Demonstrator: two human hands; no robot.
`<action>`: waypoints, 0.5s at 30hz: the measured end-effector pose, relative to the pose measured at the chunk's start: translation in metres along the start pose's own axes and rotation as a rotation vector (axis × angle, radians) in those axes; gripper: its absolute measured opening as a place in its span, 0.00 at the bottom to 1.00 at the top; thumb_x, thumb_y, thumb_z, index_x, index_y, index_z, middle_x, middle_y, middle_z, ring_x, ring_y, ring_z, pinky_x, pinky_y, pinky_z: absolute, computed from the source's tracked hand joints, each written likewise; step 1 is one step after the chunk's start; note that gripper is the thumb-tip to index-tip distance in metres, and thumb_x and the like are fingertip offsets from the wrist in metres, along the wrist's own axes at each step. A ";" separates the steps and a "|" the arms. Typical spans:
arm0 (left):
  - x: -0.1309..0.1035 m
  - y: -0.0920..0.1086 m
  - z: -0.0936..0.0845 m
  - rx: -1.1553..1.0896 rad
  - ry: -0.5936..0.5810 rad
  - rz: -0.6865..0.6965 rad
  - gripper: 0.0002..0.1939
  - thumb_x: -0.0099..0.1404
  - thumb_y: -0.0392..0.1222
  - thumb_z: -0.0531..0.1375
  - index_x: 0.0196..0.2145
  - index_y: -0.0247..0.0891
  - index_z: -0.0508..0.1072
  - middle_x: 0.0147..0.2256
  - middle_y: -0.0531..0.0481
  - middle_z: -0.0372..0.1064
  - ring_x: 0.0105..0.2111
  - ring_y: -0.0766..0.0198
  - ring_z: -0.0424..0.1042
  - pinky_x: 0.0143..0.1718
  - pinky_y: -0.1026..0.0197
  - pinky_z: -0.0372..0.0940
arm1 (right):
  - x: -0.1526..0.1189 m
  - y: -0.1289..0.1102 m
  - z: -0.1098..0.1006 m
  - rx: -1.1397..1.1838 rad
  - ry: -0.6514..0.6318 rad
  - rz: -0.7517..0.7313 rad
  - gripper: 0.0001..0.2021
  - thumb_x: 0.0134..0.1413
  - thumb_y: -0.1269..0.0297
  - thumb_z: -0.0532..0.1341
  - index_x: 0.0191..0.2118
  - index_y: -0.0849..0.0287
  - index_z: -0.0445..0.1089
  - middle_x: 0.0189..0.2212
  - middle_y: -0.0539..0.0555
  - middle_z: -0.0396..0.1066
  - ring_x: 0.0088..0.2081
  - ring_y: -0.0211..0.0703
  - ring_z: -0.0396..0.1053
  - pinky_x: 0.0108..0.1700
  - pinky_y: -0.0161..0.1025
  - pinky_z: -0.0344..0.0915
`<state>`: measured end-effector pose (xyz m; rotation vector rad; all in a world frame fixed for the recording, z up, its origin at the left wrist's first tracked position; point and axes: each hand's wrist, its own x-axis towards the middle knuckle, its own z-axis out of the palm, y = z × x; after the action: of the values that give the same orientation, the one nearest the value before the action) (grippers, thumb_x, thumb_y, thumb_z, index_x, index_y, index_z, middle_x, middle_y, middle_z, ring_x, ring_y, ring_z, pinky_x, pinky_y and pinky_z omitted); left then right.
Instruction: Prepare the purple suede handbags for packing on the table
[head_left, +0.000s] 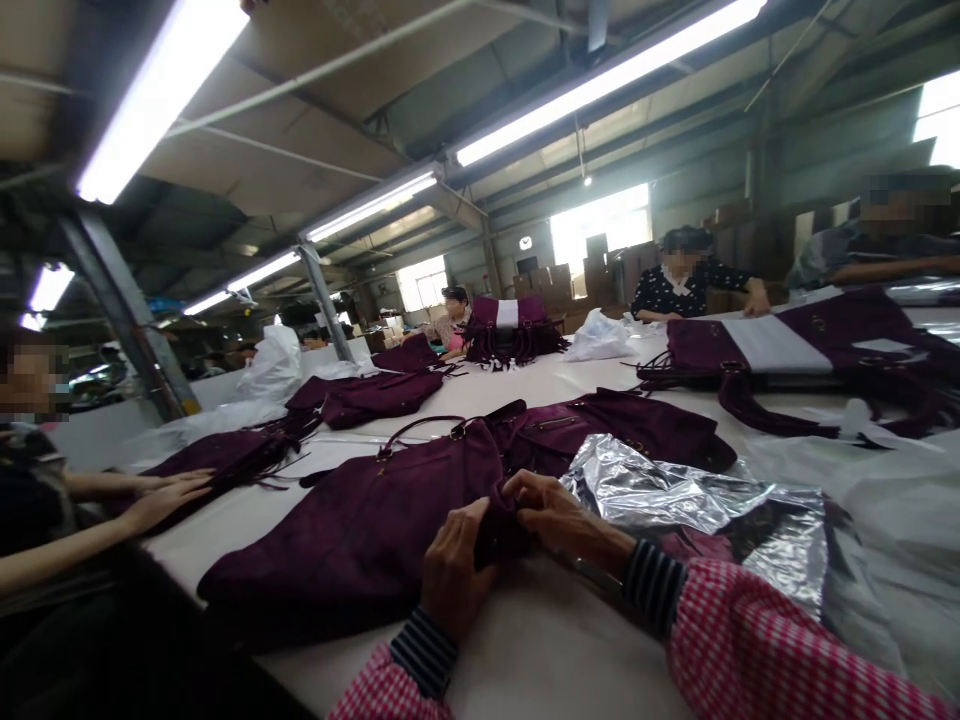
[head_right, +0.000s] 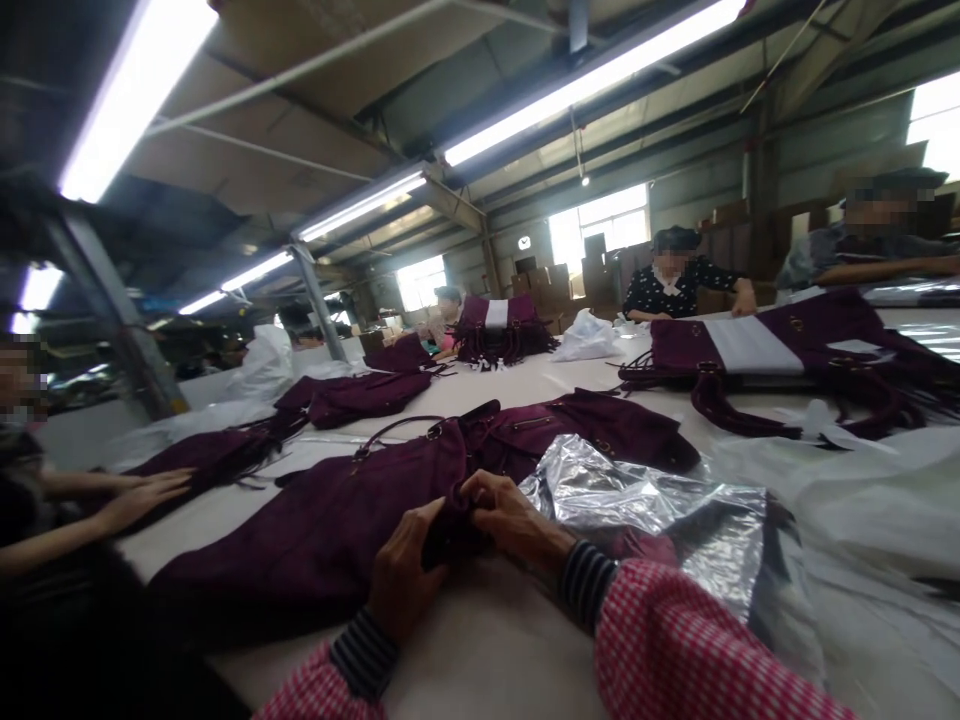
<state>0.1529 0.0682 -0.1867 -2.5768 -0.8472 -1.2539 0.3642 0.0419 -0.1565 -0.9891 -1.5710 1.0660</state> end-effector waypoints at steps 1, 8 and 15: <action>0.000 0.001 0.001 0.008 -0.003 0.005 0.34 0.54 0.27 0.57 0.60 0.38 0.63 0.50 0.43 0.73 0.50 0.53 0.73 0.51 0.52 0.72 | 0.004 0.002 0.003 -0.081 0.042 -0.026 0.08 0.52 0.68 0.61 0.40 0.57 0.67 0.27 0.45 0.64 0.27 0.37 0.61 0.29 0.34 0.57; -0.001 0.006 0.003 0.015 0.019 -0.056 0.31 0.58 0.30 0.58 0.60 0.37 0.63 0.48 0.42 0.75 0.45 0.54 0.76 0.45 0.53 0.72 | 0.000 -0.012 0.019 -1.072 0.151 -0.627 0.12 0.64 0.75 0.58 0.52 0.59 0.65 0.54 0.60 0.68 0.50 0.51 0.64 0.47 0.44 0.64; 0.000 0.007 0.005 0.045 -0.007 -0.209 0.27 0.59 0.42 0.64 0.56 0.36 0.66 0.48 0.39 0.76 0.45 0.50 0.76 0.47 0.49 0.68 | 0.005 -0.011 0.012 -1.425 -0.039 -0.905 0.06 0.69 0.73 0.56 0.45 0.60 0.70 0.50 0.59 0.72 0.45 0.49 0.66 0.39 0.45 0.61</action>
<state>0.1598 0.0641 -0.1891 -2.5116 -1.1578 -1.2619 0.3499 0.0417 -0.1465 -0.8439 -2.4087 -0.8295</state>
